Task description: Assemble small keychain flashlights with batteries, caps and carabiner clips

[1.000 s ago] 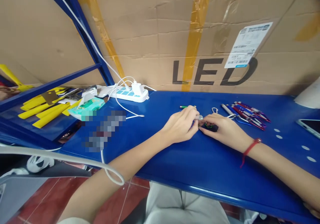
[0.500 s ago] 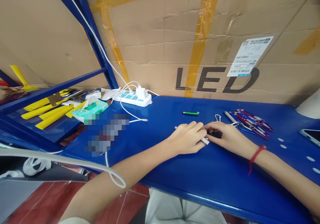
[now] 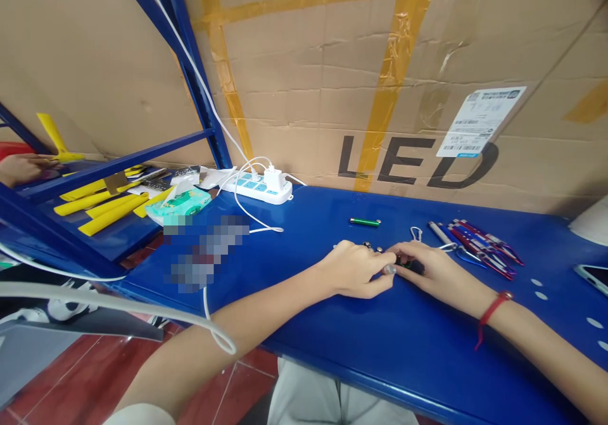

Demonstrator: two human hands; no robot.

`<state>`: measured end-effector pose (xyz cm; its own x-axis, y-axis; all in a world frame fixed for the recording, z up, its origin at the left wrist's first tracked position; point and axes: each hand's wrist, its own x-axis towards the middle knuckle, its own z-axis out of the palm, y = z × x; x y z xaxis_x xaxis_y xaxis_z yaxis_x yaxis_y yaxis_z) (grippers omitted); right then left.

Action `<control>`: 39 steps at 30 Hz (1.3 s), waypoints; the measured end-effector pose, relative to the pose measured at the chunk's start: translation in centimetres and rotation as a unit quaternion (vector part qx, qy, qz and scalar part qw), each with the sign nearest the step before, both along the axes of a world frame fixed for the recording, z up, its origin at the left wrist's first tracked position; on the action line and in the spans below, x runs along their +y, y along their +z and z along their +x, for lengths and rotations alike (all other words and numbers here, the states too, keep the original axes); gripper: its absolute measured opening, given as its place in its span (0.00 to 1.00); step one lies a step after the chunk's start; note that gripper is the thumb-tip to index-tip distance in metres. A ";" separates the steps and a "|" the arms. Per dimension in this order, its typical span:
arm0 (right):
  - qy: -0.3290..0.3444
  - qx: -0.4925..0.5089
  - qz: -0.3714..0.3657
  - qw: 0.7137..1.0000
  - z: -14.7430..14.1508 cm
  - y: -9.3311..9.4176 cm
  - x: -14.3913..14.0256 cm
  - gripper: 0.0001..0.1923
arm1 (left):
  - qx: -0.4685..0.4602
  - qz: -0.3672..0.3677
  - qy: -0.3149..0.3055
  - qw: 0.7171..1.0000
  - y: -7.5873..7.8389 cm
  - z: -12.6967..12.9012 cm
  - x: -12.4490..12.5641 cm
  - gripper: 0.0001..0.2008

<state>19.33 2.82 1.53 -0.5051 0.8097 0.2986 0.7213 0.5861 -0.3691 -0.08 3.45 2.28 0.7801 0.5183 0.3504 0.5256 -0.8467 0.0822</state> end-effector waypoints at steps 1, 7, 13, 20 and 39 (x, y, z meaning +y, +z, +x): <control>-0.003 -0.002 0.001 1.000 0.0 -0.1 0.0 0.15 | -0.003 0.001 0.000 1.000 0.0 0.0 0.1 0.09; 0.004 0.005 0.015 1.000 0.1 -0.3 0.1 0.16 | -0.004 -0.001 0.031 1.000 0.0 -0.4 0.5 0.12; 0.017 0.006 0.029 0.999 0.0 -0.3 0.2 0.17 | 0.005 0.005 0.054 0.999 0.0 -0.4 0.6 0.14; -0.009 -0.012 0.051 0.999 0.0 -0.2 0.0 0.21 | 0.000 0.022 0.055 0.998 -0.3 -0.2 0.7 0.16; -0.071 0.004 0.135 0.988 -0.4 0.7 -0.7 0.17 | 0.024 -0.007 0.047 0.999 0.0 -0.2 0.6 0.14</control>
